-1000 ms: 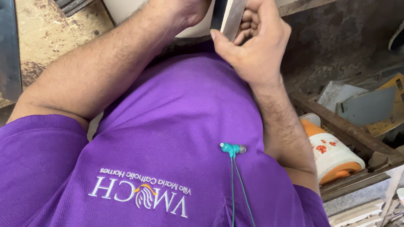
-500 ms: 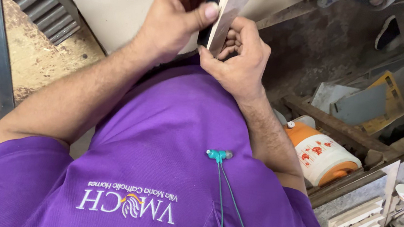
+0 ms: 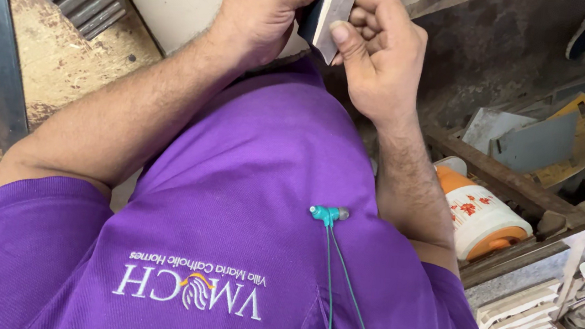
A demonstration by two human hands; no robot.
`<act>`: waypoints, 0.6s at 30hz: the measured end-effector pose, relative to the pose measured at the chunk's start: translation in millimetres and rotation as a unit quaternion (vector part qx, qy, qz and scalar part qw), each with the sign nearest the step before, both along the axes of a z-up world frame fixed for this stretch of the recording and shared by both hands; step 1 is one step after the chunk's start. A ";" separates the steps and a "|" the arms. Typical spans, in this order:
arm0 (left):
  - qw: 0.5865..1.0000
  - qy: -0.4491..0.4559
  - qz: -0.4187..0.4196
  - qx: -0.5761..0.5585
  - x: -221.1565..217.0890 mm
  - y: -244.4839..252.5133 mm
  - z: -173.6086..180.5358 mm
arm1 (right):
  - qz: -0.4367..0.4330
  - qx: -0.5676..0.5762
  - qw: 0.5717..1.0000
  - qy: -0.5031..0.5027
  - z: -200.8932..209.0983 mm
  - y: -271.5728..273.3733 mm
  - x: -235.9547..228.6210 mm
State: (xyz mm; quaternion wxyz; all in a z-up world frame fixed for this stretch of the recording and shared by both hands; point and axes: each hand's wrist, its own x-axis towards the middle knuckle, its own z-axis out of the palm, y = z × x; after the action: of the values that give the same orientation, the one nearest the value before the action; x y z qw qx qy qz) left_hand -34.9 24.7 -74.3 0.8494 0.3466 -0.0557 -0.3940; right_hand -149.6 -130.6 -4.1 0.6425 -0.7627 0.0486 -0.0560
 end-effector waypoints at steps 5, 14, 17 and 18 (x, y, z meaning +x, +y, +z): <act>0.998 0.046 0.038 0.001 -3.9 -3.0 -10.5 | 0.006 -0.018 0.999 -0.027 5.0 7.9 2.9; 0.999 0.003 0.031 0.012 -2.3 -1.6 2.1 | -0.044 -0.154 0.987 0.006 7.9 17.5 3.4; 0.995 -0.051 0.030 0.081 -0.5 1.9 9.5 | -0.054 -0.137 0.989 0.009 8.6 19.6 1.0; 0.991 -0.065 0.031 0.111 -0.1 3.1 8.9 | -0.055 -0.142 0.988 0.004 8.4 20.6 -0.2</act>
State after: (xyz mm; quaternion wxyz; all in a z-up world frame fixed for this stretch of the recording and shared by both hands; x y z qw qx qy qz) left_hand -35.0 27.8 -65.3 0.8121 0.4649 -0.0558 -0.3482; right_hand -149.8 -110.0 4.2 0.5234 -0.8426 0.0846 -0.0940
